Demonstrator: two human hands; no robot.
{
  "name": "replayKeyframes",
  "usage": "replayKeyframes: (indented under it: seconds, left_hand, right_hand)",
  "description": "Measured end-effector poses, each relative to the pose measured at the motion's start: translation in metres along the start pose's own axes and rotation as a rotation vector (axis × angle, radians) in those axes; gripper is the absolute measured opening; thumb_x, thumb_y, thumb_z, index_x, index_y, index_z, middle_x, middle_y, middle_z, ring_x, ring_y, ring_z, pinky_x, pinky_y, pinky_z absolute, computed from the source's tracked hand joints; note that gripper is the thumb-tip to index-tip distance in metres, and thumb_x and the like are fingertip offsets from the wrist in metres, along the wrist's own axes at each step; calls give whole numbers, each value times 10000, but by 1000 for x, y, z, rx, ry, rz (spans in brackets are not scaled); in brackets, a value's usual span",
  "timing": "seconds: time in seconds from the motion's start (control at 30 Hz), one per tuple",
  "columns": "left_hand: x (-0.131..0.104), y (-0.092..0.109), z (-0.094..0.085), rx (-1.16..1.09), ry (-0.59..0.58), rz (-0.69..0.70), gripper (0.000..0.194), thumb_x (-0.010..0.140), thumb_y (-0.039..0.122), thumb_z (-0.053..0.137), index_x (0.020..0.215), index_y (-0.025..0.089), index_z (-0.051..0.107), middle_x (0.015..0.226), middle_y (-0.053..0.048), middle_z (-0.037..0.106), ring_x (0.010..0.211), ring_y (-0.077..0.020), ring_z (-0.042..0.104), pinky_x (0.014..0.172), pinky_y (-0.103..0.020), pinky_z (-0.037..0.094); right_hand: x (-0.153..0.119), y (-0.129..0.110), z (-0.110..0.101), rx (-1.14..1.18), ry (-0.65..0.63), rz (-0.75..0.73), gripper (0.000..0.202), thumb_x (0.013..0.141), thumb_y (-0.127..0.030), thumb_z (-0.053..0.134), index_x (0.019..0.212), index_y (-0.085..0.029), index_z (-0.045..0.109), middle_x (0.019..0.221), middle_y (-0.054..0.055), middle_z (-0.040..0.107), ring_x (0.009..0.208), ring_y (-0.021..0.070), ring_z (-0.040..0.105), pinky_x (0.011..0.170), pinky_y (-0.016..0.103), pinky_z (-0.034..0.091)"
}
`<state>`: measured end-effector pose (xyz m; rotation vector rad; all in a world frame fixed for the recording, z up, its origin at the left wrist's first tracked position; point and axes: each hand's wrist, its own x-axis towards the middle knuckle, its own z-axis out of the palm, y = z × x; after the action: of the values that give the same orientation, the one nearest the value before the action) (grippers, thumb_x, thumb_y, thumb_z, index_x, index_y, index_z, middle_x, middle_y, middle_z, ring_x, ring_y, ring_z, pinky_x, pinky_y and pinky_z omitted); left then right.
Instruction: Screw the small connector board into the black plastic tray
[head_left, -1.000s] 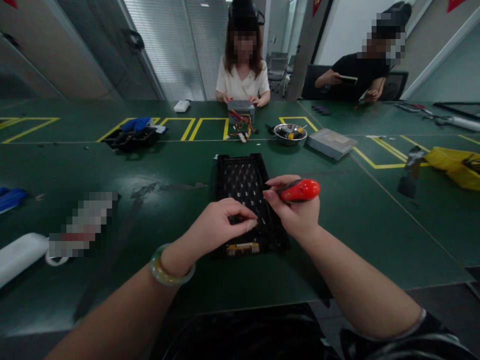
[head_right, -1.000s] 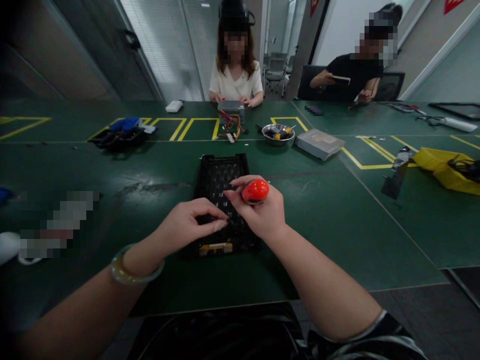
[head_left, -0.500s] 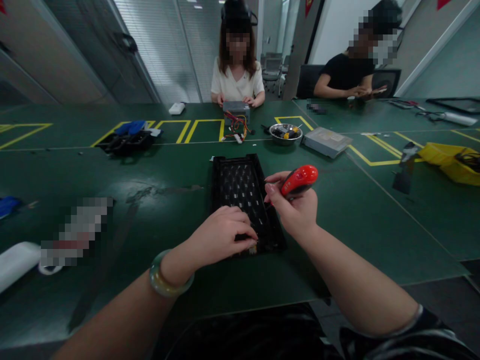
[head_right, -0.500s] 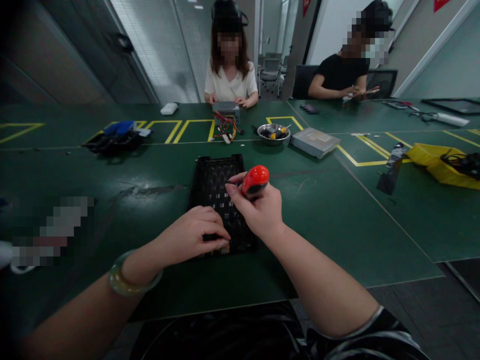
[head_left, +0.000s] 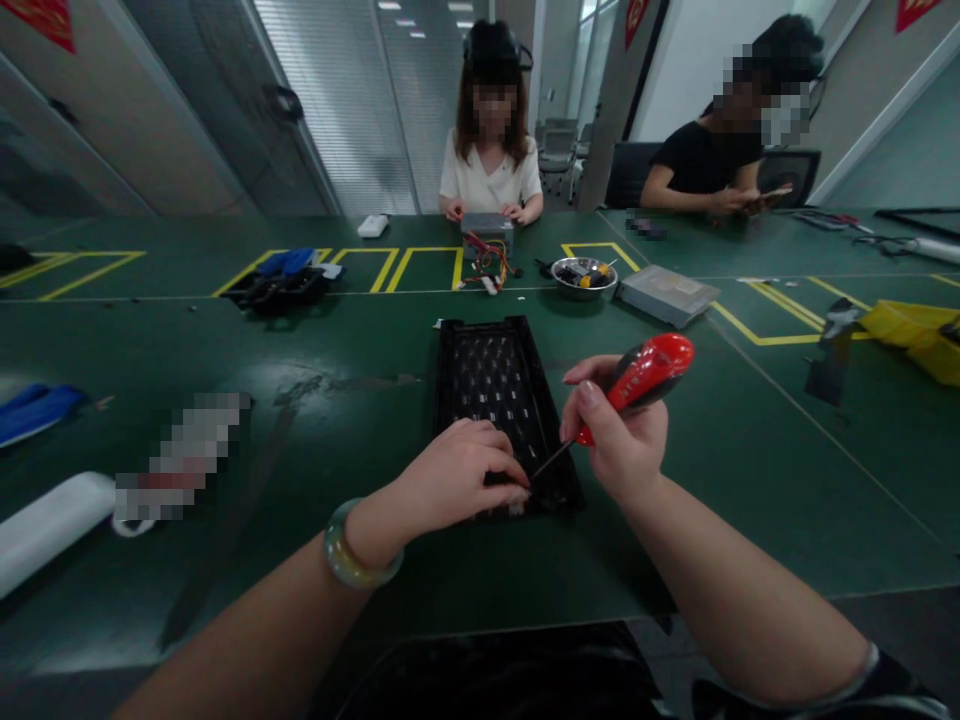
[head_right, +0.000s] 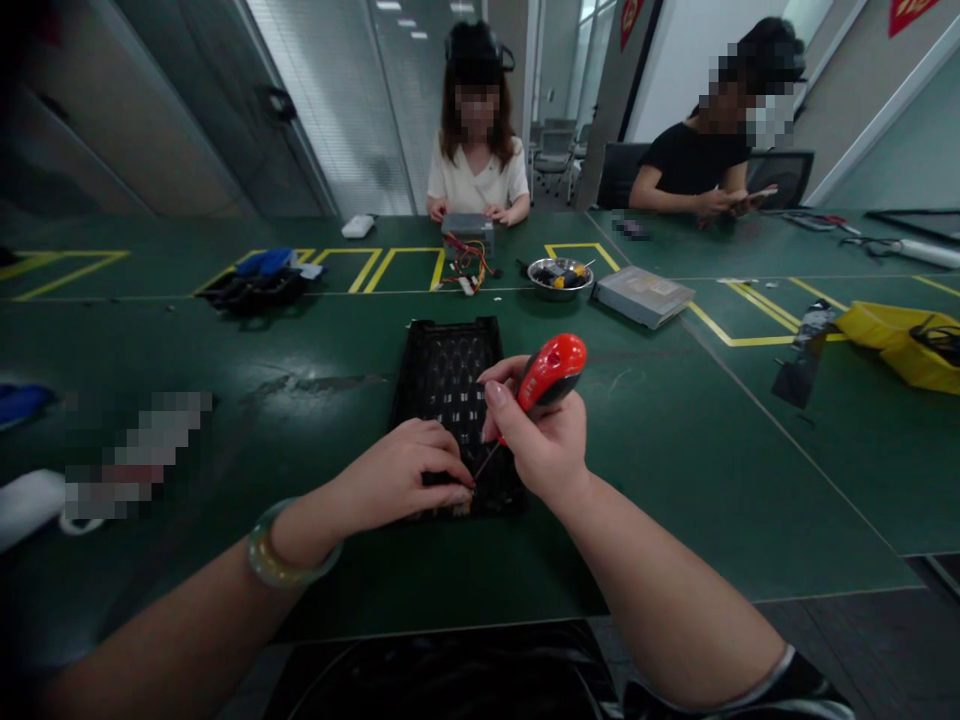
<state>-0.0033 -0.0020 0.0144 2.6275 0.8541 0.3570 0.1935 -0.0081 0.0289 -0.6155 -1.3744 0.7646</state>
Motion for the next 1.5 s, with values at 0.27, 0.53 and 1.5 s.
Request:
replayKeyframes:
  seconds: [0.27,0.53,1.5]
  left_hand:
    - [-3,0,2,43,52,23,246,879,498,678,938,279,775,928,4,721,931,-180,615,853,-335,367]
    - [-3,-9,4,96,75,155,329,904,552,618,989,268,759,938,13,734,932,-171,628,784,-360,366]
    - [-1,0,14,-120,89,-63,134,810,278,704,935,286,751,980,11,701,936,-197,592,895,-321,391]
  right_hand:
    - [-9,-9,1,-24,-124,65,88,949,-277,614,1011,-216,627,632,-17,620,486,104,585,443,185,466]
    - [-5,-5,-7,-135,-221,88,162,898,-353,636,1029,-257,643,654,46,625,554,169,606,483,234,517]
    - [-5,2,3,4,-280,183,505,612,-466,905,861,-207,551,743,-18,604,610,120,526,559,248,426]
